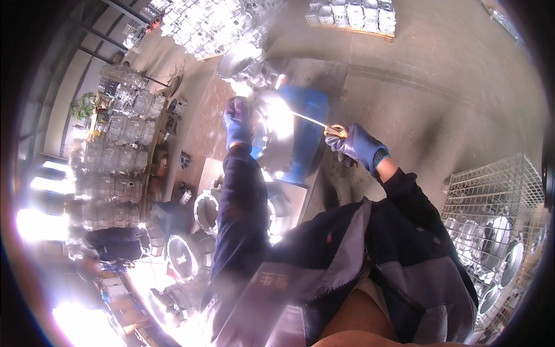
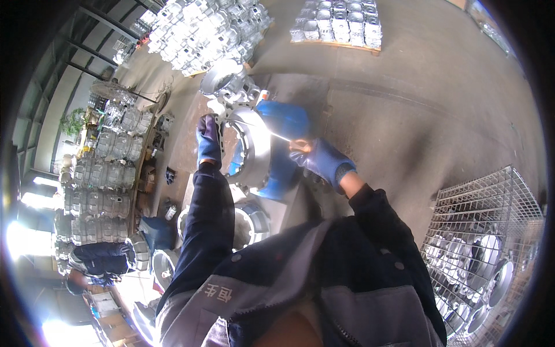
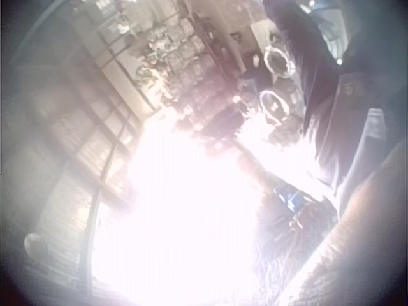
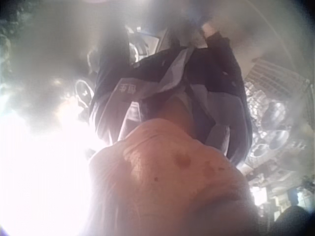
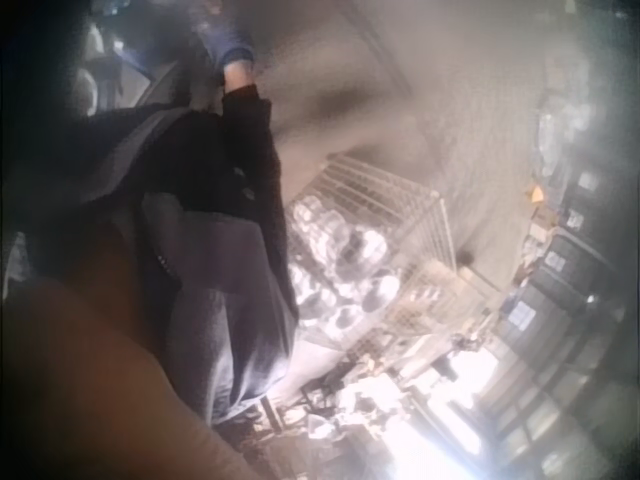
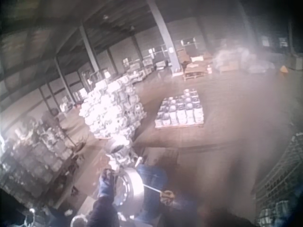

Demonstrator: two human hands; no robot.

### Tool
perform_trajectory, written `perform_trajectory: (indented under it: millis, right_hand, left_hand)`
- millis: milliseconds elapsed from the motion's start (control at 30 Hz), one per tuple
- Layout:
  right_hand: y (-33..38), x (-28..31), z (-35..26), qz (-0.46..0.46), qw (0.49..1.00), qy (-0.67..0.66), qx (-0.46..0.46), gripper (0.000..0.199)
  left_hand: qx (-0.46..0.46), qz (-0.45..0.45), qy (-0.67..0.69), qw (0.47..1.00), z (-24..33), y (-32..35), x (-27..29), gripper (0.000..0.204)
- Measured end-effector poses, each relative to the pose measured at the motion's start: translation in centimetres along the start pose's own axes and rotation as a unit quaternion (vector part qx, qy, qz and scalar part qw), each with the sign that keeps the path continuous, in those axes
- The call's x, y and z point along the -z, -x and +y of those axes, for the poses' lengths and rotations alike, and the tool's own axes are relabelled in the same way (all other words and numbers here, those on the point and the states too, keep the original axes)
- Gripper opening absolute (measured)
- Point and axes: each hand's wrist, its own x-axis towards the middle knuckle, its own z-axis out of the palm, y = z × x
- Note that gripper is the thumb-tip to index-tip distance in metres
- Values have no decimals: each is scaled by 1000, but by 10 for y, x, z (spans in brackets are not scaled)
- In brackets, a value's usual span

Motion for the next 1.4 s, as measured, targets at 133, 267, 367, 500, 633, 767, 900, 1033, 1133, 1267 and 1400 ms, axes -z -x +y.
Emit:
perform_trajectory:
  millis: [133, 267, 367, 500, 633, 767, 900, 1033, 1133, 1267, 1400]
  right_hand:
    - [4, 1, -12, -20, 996, 27, -80, 39]
    - [4, -1, -16, -16, 999, 24, -35, 38]
    - [2, -2, -12, -18, 999, 27, -38, 38]
    - [-2, 1, -11, -36, 999, 7, -22, 39]
    - [-4, 1, -14, 7, 996, 3, -88, 38]
    - [-10, -3, -11, -33, 999, 3, 12, 36]
    - [-21, 5, -2, -9, 998, -41, -39, 34]
    - [-36, 5, 2, 60, 995, -54, -57, 29]
    - [-47, 2, 0, -22, 993, -84, 80, 29]
    - [-50, 7, 3, 28, 996, -79, -38, 30]
    - [-55, 9, 10, 63, 994, -51, -78, 30]
  left_hand:
    - [-35, 9, -17, 999, -3, -2, 1, 22]
    - [-5, -11, 23, 1000, -7, -3, 3, 19]
    - [-38, 3, -46, 998, -10, -7, 4, 19]
    - [-29, 2, -25, 999, -11, -10, 2, 20]
    - [-11, 7, -17, 1000, -5, -4, -1, 23]
    - [-5, 11, -43, 999, 3, 2, -3, 25]
    - [-1, 13, -13, 1000, 2, 4, -3, 25]
    - [-16, 26, -57, 998, -6, -5, -2, 29]
    - [-39, 31, -225, 973, -13, -13, 1, 34]
    - [-39, 16, -129, 991, -21, -17, 2, 34]
    - [-28, 1, -113, 993, -23, -16, 2, 30]
